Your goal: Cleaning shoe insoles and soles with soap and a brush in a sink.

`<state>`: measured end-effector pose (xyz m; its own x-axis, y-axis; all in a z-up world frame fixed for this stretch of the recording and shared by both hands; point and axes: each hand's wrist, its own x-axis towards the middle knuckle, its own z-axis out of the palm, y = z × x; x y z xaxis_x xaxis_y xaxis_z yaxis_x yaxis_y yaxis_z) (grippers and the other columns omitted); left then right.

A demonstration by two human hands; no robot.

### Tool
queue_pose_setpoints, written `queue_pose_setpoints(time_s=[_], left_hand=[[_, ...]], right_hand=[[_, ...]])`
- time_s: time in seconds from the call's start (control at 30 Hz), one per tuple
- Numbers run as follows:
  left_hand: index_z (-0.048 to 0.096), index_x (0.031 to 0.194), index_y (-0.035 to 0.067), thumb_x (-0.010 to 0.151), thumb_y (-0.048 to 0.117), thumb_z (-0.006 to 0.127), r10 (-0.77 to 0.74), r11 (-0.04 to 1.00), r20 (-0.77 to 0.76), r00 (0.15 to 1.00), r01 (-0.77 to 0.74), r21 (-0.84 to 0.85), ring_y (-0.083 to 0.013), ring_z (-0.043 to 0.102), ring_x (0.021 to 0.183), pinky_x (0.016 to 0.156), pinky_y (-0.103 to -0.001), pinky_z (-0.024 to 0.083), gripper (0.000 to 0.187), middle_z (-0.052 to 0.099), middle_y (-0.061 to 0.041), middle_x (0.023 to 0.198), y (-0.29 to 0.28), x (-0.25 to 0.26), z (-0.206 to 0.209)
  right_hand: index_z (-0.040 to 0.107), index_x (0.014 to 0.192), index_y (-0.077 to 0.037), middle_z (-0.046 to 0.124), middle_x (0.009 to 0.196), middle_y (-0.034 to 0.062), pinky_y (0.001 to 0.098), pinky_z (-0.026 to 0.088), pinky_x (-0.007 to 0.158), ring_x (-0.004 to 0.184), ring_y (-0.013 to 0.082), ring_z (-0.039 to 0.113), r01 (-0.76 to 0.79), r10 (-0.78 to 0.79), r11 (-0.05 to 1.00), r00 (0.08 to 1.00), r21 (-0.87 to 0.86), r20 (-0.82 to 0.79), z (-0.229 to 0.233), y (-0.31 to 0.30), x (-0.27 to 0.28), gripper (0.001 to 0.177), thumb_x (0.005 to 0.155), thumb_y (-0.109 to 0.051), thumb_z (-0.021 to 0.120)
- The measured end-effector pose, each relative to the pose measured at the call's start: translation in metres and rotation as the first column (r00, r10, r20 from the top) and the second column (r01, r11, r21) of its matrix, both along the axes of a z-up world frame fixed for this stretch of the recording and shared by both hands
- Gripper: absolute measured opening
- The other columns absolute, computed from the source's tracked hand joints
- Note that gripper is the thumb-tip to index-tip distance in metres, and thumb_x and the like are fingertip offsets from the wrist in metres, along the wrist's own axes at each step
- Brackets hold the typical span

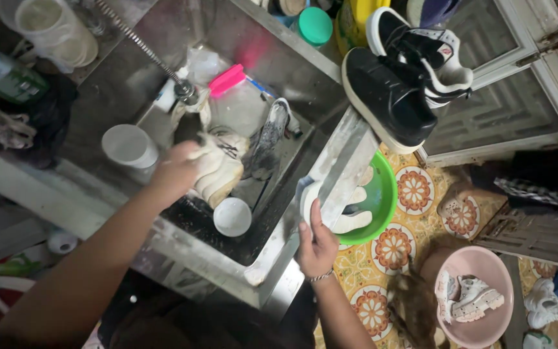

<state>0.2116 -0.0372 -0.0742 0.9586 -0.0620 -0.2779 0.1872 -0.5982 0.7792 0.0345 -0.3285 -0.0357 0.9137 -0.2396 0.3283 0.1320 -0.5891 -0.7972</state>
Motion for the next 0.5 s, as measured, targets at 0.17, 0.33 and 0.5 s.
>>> queue_pose_setpoints(time_s=[0.17, 0.33, 0.5], left_hand=[[0.068, 0.125, 0.0, 0.093, 0.013, 0.065, 0.02, 0.911, 0.199, 0.98, 0.064, -0.408, -0.0234, 0.067, 0.11, 0.094, -0.035, 0.051, 0.034, 0.069, -0.014, 0.122, 0.08, -0.086, 0.025], [0.063, 0.129, 0.003, 0.093, 0.012, 0.06, 0.169, 0.271, -0.438, 0.883, -0.468, -0.841, -0.0191, 0.069, 0.104, 0.083, -0.032, 0.054, 0.037, 0.068, -0.01, 0.121, 0.102, -0.128, 0.021], [0.061, 0.126, -0.005, 0.095, 0.014, 0.064, 0.19, 0.317, -0.275, 0.943, -0.323, -0.892, -0.0173, 0.07, 0.105, 0.09, -0.029, 0.057, 0.036, 0.07, -0.01, 0.118, 0.083, -0.128, 0.065]], right_hand=[[0.054, 0.148, -0.002, 0.056, 0.07, 0.0075, 0.0258, 0.048, 0.064, 0.064, 0.0109, 0.053, -0.005, 0.001, 0.998, 0.999, -0.07, -0.05, 0.006, 0.004, 0.006, 0.05, 0.1, -0.01, 0.064], [0.061, 0.145, -0.014, 0.061, 0.065, 0.0162, 0.037, 0.05, 0.058, 0.059, 0.0262, 0.061, -0.028, -0.06, 0.94, 0.967, -0.339, -0.246, 0.037, 0.029, 0.022, 0.05, 0.096, -0.021, 0.07], [0.067, 0.135, -0.021, 0.073, 0.081, 0.0179, 0.0475, 0.056, 0.069, 0.076, 0.037, 0.072, -0.395, 0.131, 0.796, 0.852, -0.458, -0.508, 0.04, 0.061, 0.037, 0.044, 0.092, -0.031, 0.065]])
